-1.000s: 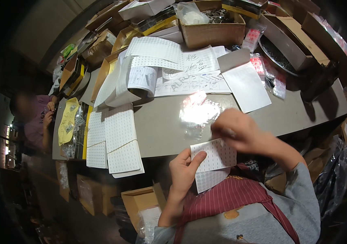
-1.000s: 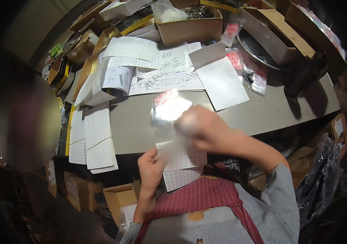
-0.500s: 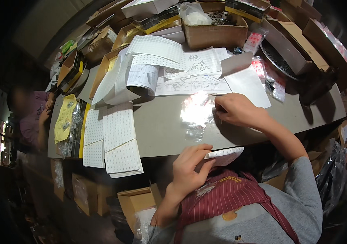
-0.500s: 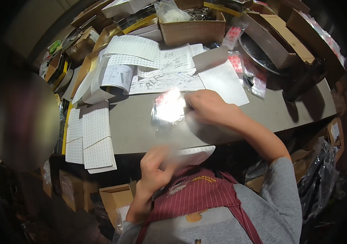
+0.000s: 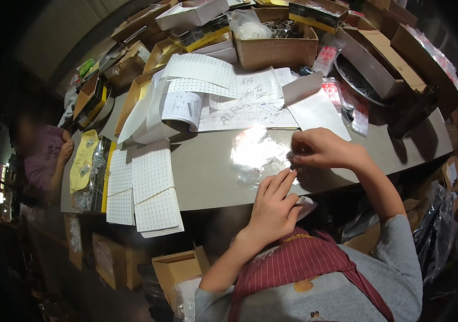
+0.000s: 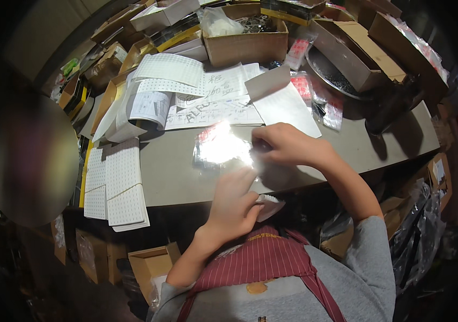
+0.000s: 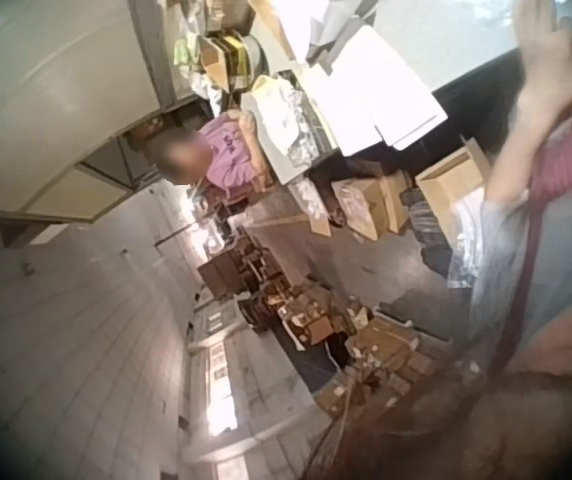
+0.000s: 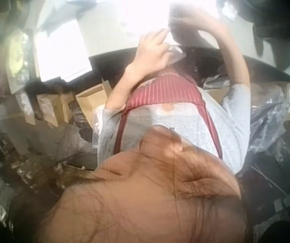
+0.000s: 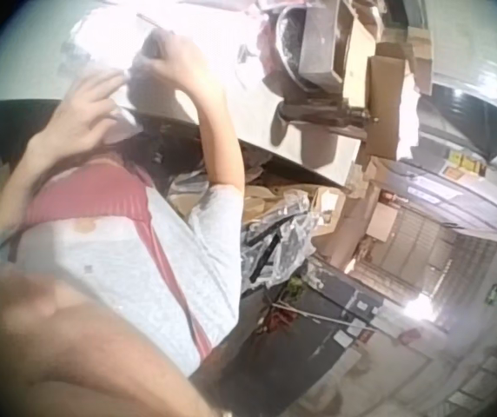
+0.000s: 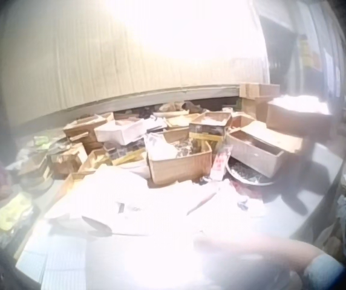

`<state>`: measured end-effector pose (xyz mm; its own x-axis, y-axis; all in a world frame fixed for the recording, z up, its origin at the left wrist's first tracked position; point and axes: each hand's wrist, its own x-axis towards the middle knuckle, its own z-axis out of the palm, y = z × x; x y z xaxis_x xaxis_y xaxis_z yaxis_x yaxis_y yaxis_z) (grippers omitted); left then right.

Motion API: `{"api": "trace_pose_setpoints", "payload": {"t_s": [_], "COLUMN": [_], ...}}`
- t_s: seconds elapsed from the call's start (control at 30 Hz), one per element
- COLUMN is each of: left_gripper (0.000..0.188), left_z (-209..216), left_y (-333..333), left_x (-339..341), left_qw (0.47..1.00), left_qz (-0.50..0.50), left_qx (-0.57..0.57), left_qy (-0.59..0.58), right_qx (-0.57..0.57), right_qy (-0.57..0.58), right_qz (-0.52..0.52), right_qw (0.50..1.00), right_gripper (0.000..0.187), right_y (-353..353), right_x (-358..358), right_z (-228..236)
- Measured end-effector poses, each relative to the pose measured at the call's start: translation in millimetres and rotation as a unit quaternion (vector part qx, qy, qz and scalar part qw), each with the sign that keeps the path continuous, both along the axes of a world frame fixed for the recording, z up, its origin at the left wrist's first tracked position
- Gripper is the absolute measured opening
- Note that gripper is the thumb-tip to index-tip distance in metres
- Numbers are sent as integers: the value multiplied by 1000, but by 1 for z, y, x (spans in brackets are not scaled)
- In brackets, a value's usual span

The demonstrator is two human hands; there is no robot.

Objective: The person sorts through a cluttered pile of papers and documents on a table, picking up sheets, folding them, and placing them into a cardboard box. The person also handles small plastic-wrapped items and a notebook while organizing the materials.

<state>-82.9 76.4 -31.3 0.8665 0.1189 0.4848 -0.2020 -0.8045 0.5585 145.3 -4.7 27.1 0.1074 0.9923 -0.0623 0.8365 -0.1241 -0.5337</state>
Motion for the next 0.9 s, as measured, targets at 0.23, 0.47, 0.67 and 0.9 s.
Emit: {"api": "trace_pose_setpoints", "payload": {"t_s": [0.23, 0.47, 0.67, 0.9], "left_gripper": [17, 21, 19, 17], "left_z": [-7, -16, -15, -13], "left_y": [-7, -5, -4, -4], "left_x": [-4, -4, -5, -7], "left_qw": [1000, 1000, 1000, 1000], "left_qz": [22, 20, 20, 20], "left_qx": [10, 14, 8, -13], "left_qy": [9, -16, -22, -19], "right_qx": [42, -7, 18, -26], "right_qy": [147, 91, 89, 74], "right_qz": [108, 176, 197, 174], "right_qw": [982, 980, 976, 982], "right_gripper": [21, 28, 25, 26], "right_y": [37, 60, 68, 66], "right_x": [9, 10, 14, 16], "right_z": [-8, -2, -3, 12]}}
